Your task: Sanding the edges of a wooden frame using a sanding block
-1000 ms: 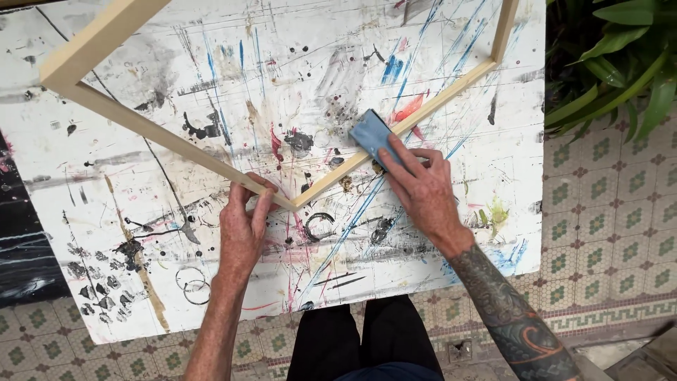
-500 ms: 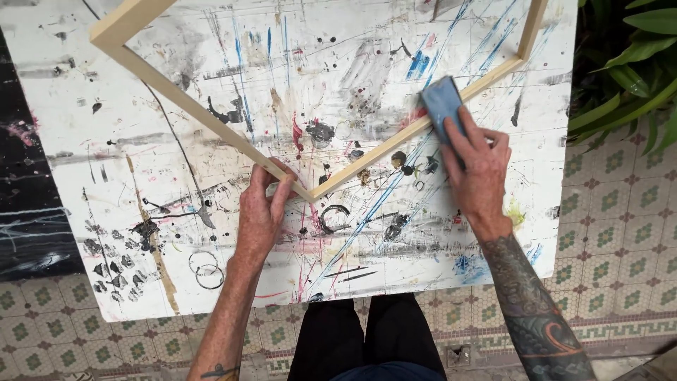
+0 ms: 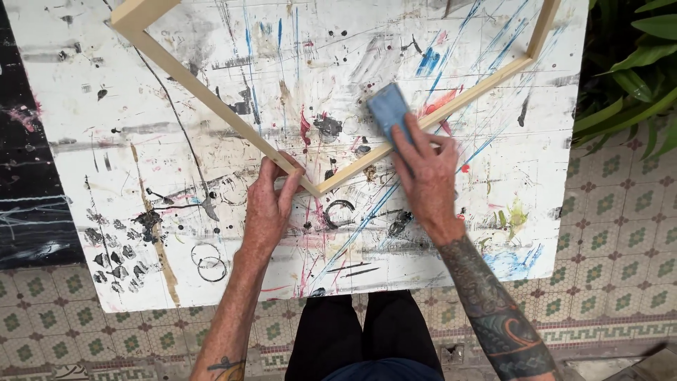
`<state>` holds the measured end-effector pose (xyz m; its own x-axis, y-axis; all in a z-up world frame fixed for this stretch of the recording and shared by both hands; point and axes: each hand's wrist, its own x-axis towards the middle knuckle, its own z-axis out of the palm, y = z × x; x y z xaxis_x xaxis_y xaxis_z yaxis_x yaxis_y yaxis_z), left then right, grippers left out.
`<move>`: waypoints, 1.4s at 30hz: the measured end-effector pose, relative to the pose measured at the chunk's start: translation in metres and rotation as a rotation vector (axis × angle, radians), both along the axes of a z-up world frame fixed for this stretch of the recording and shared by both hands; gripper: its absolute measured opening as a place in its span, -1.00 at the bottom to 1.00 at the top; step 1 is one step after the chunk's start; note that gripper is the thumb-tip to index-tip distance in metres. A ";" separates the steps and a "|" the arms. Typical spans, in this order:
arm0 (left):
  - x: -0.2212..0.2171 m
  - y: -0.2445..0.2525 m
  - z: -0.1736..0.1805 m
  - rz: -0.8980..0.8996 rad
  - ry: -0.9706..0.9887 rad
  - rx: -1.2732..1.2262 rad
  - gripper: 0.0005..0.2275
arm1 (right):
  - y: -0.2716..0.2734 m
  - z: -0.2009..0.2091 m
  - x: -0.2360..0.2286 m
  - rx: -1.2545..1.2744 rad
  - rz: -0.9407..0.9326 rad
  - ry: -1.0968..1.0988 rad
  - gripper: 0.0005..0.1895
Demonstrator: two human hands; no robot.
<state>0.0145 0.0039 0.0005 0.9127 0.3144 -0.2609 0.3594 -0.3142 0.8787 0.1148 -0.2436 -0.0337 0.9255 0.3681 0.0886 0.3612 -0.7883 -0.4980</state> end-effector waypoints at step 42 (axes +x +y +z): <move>-0.003 -0.002 -0.008 0.000 -0.114 -0.022 -0.65 | 0.054 -0.002 -0.089 0.089 0.015 0.057 -0.60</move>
<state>0.0114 0.0024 -0.0073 0.9368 0.3102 -0.1619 0.2566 -0.2944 0.9206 0.0258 -0.1897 -0.0361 0.9244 0.3753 0.0686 0.3417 -0.7346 -0.5862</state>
